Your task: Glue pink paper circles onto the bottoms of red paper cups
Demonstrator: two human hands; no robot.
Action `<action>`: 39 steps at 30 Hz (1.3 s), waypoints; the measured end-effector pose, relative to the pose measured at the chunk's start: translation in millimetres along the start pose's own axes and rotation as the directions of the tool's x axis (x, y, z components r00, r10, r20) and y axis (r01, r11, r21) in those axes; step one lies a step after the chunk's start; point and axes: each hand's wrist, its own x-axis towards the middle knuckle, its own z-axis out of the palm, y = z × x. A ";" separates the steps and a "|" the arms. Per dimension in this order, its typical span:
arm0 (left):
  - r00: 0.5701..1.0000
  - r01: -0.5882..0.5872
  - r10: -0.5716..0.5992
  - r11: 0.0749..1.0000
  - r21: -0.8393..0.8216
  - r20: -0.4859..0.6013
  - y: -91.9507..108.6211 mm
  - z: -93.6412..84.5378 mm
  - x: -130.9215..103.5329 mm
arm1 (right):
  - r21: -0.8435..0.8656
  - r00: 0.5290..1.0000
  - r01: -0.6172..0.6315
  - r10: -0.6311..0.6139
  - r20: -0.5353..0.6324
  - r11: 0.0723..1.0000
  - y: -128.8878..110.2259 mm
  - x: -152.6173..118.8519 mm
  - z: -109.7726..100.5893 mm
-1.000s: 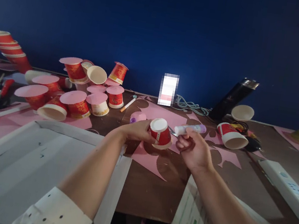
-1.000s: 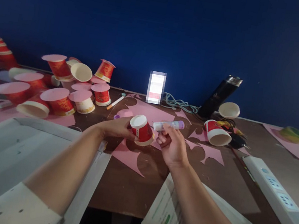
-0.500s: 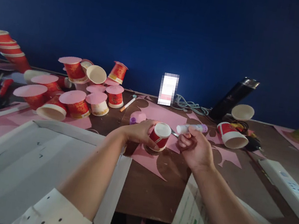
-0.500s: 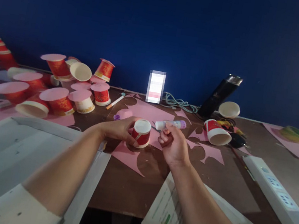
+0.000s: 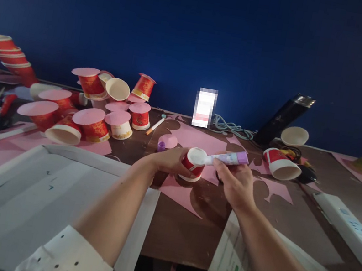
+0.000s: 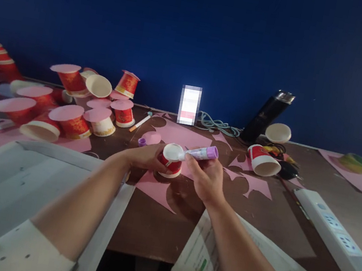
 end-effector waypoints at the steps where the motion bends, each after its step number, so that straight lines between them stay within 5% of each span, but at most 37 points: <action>1: 1.000 0.003 -0.003 1.000 0.005 0.003 1.1 0.0 -0.5 | -0.059 1.000 0.024 -0.025 -0.006 0.998 -3.0 -0.4 -0.4; 7: 1.000 0.017 -0.016 0.999 -0.032 0.018 1.9 2.2 -0.2 | -0.270 0.996 -0.054 0.032 -0.083 0.961 1.4 1.4 -2.5; 14: 1.000 0.013 -0.012 0.999 -0.046 0.020 -2.0 2.8 0.4 | 0.112 0.995 -0.005 0.016 -0.099 0.994 7.1 2.5 -0.4; 18: 1.000 0.015 -0.014 0.999 -0.044 0.018 0.4 1.8 -1.7 | -0.089 0.999 0.039 -0.041 -0.023 0.995 -1.2 -2.7 1.4; 22: 1.000 0.008 -0.006 0.999 -0.046 0.028 0.6 2.1 -2.0 | -0.250 0.996 0.026 -0.046 -0.074 0.968 1.2 -2.2 -0.4; 29: 0.999 0.004 -0.001 0.997 -0.078 0.040 -2.0 2.4 -0.6 | 0.019 0.988 0.011 -0.008 -0.152 1.000 8.0 1.6 -0.7; 34: 1.000 0.006 -0.004 0.997 -0.073 0.028 1.7 1.1 -2.5 | -0.071 0.994 0.098 -0.101 -0.045 0.993 3.3 -6.9 4.1; 39: 0.999 0.008 -0.005 0.996 -0.092 0.034 -0.9 2.1 -1.1 | -0.048 0.993 -0.014 0.008 -0.122 0.999 8.3 -1.1 1.0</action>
